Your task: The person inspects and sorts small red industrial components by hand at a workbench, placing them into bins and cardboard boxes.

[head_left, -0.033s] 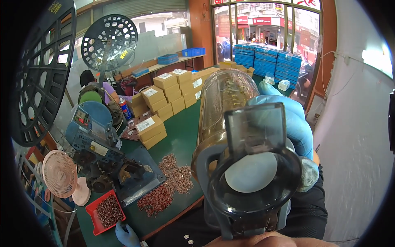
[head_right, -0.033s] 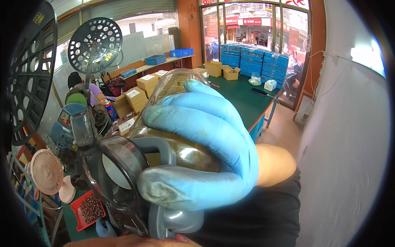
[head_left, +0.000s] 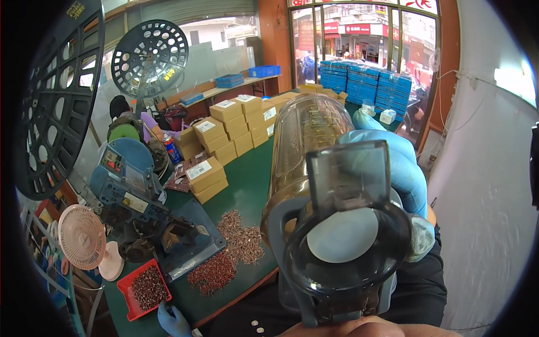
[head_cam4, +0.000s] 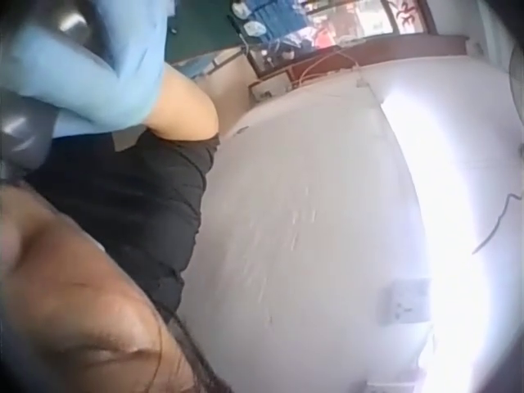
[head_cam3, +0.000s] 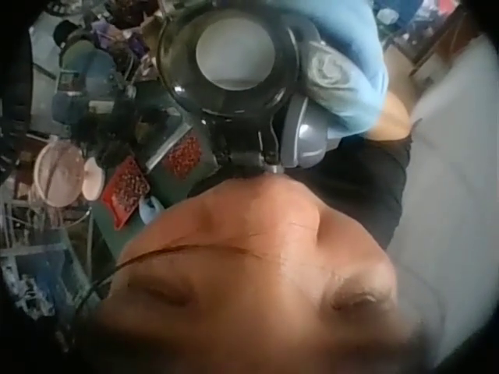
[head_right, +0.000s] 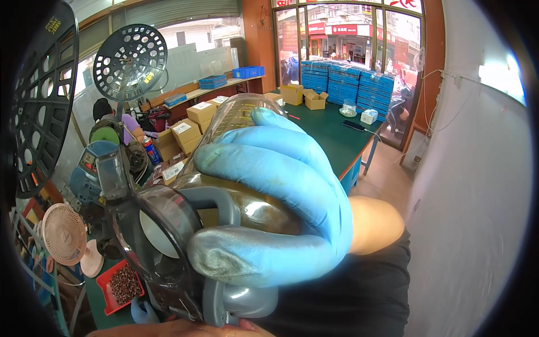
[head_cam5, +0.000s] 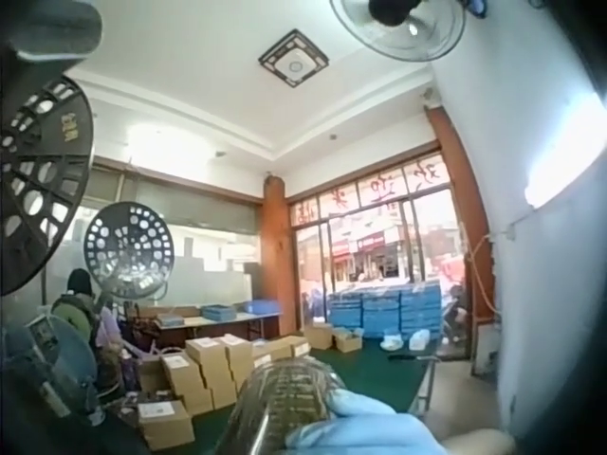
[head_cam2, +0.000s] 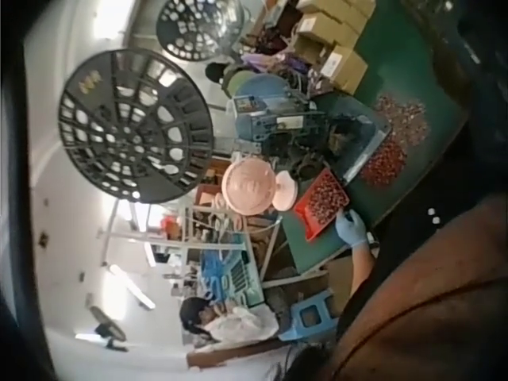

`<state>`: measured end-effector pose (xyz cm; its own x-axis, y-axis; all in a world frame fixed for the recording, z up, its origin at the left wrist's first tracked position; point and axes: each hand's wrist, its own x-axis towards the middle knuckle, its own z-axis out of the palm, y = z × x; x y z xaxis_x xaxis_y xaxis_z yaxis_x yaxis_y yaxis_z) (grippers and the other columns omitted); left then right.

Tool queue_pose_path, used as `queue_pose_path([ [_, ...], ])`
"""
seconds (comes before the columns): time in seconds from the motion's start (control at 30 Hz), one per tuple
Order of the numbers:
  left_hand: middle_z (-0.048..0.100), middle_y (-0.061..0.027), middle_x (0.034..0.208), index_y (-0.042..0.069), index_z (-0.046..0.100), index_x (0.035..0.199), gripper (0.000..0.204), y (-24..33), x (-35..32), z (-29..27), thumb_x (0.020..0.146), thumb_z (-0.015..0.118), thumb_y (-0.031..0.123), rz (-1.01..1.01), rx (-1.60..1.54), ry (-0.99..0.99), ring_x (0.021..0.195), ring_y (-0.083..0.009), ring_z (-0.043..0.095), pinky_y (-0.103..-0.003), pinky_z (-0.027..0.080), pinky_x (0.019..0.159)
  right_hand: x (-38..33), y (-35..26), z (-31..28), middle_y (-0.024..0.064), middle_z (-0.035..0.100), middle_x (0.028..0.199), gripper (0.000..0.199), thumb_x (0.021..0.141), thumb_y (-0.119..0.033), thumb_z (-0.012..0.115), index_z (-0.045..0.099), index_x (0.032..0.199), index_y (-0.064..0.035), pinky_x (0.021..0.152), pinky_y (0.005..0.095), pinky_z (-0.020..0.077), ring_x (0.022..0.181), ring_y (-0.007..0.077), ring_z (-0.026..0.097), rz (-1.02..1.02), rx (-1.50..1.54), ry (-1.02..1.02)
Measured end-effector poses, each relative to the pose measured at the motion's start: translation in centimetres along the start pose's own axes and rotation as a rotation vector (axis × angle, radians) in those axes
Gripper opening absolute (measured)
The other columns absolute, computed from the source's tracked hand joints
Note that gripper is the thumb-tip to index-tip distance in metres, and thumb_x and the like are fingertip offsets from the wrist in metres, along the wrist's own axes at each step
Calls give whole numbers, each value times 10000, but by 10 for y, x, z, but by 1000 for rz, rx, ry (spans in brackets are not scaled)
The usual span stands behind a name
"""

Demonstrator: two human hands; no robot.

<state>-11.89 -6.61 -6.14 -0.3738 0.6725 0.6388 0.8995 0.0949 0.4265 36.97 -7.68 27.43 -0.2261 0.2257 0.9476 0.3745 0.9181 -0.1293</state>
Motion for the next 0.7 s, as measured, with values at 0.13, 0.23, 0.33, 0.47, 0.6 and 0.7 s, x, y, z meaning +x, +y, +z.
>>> queue_pose_path([
  [0.13,612,-151,943,13,565,1181,384,-3,1,-2,805,609,72,-122,-35,-120,810,-276,595,-366,475,727,1,0,-1,185,507,1246,798,679,-258,758,369,1336,-27,981,454,427,1135,322,525,-9,0,5],
  [0.23,605,-147,906,13,569,1172,378,-6,3,0,803,613,82,-84,-49,-106,782,-277,589,-371,471,716,0,-2,-2,186,508,1243,793,682,-257,757,371,1335,-26,979,455,427,1133,324,526,-9,0,12],
  [0.33,604,-147,897,14,573,1164,371,-8,3,2,803,615,87,-74,-47,-92,773,-277,589,-370,471,712,0,-1,-3,188,509,1240,788,685,-256,755,372,1334,-26,977,457,427,1130,326,527,-9,-2,19],
  [0.47,602,-145,892,15,576,1162,365,-5,2,1,807,612,93,-103,-47,-99,773,-278,588,-373,470,711,-1,-1,-4,190,511,1237,781,689,-255,753,374,1332,-25,974,458,427,1126,328,527,-7,-1,23],
  [0.6,603,-148,900,12,573,1169,373,-2,3,-1,807,611,97,-99,-49,-114,790,-283,591,-376,471,724,-1,-2,-4,193,512,1233,774,693,-253,751,376,1331,-25,972,460,426,1122,330,528,-6,-3,25],
  [0.7,607,-154,914,9,572,1168,377,-3,2,0,803,615,92,-82,-25,-84,807,-290,594,-375,473,736,-1,-2,-4,194,513,1230,769,696,-252,750,377,1330,-24,970,462,426,1120,332,529,-2,-4,23],
])
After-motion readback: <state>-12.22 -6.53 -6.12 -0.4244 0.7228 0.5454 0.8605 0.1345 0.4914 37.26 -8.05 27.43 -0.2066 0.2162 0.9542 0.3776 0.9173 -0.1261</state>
